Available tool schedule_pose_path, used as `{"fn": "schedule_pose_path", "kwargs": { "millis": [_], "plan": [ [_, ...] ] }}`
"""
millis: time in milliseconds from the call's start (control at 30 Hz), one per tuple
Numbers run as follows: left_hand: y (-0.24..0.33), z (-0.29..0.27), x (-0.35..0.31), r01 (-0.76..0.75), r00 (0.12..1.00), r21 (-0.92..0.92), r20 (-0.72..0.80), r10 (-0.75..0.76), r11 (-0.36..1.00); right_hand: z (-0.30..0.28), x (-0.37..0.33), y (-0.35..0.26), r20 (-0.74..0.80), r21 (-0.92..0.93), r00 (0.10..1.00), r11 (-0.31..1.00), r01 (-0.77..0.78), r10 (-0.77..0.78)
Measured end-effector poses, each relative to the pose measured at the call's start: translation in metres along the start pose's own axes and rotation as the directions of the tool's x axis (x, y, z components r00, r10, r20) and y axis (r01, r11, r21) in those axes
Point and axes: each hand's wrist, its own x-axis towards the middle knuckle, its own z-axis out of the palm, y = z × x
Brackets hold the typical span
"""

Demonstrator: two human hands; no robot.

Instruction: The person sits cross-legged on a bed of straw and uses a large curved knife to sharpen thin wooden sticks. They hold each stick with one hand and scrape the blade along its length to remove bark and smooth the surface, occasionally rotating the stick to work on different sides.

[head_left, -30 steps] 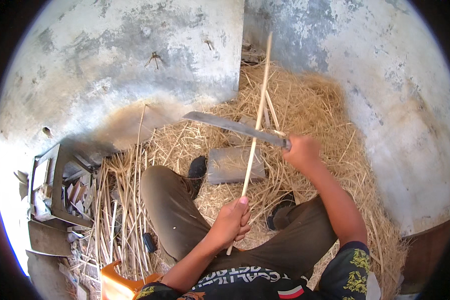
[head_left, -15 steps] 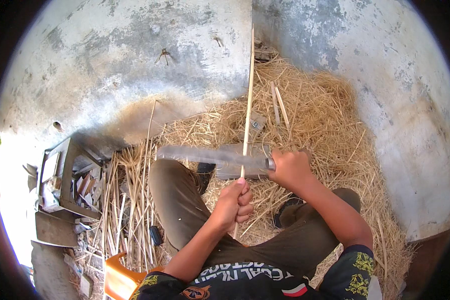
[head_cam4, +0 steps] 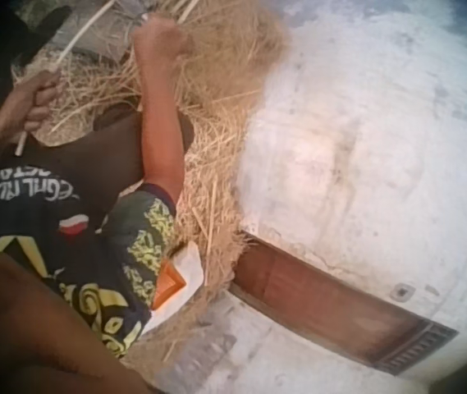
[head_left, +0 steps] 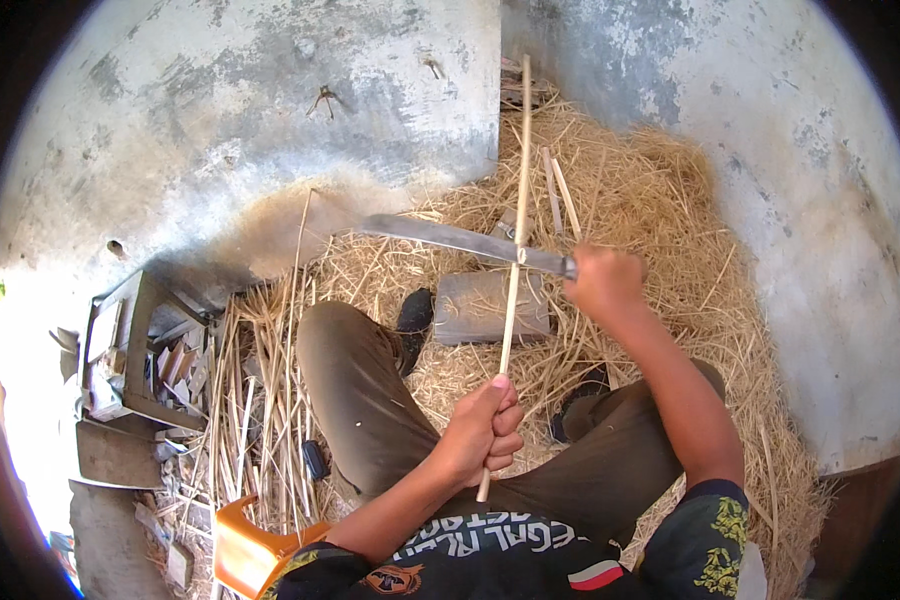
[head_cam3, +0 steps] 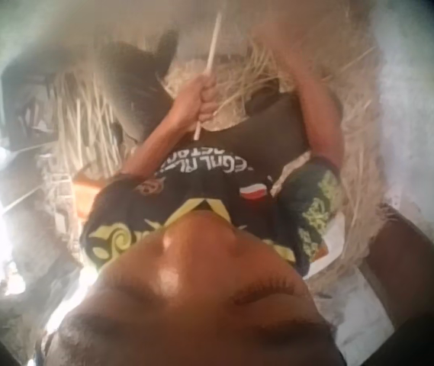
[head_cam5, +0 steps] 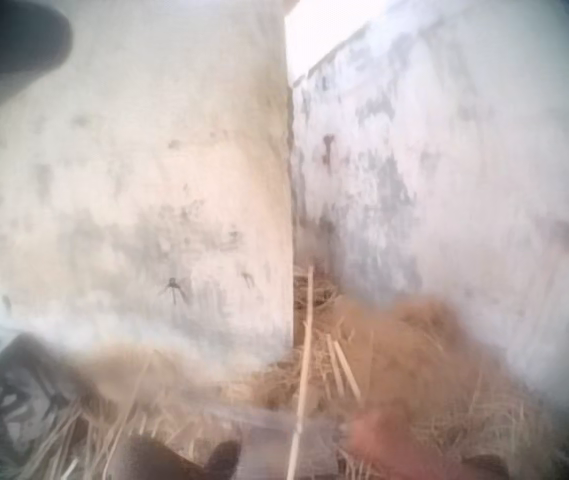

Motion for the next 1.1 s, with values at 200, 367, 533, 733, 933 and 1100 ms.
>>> {"fn": "schedule_pose_path", "kwargs": {
  "millis": [200, 367, 533, 733, 933, 1100],
  "plan": [
    [-0.009, -0.006, 0.001, 0.085, 0.994, 0.108, -0.072, -0.077, 0.991, 0.01, -0.007, -0.005, 0.088, -0.029, 0.986, 0.989, 0.145, -0.142],
    [-0.053, -0.028, -0.045, 0.26, 0.949, 0.168, 0.138, -0.283, 0.951, -0.013, 0.031, 0.098, 0.048, 0.19, 0.696, 0.678, -0.71, 0.716],
    [-0.015, -0.027, -0.007, 0.023, 0.986, 0.385, 0.146, -0.085, 0.923, -0.023, 0.017, 0.084, -0.048, 0.395, 0.737, 0.69, -0.606, 0.674],
    [0.041, 0.013, 0.022, -0.017, 0.962, 0.218, 0.268, -0.043, 0.976, -0.043, -0.004, 0.036, -0.209, 0.313, 0.906, 0.903, -0.296, 0.369],
    [0.048, 0.037, 0.038, -0.068, 0.962, 0.106, 0.27, 0.037, 0.992, -0.048, -0.014, -0.008, -0.317, 0.255, 0.941, 0.945, 0.204, -0.118],
    [0.038, 0.024, 0.036, -0.023, 0.968, 0.071, 0.249, 0.004, 0.997, -0.031, -0.003, 0.006, -0.215, 0.113, 0.976, 0.992, 0.062, -0.036]
  ]
}}
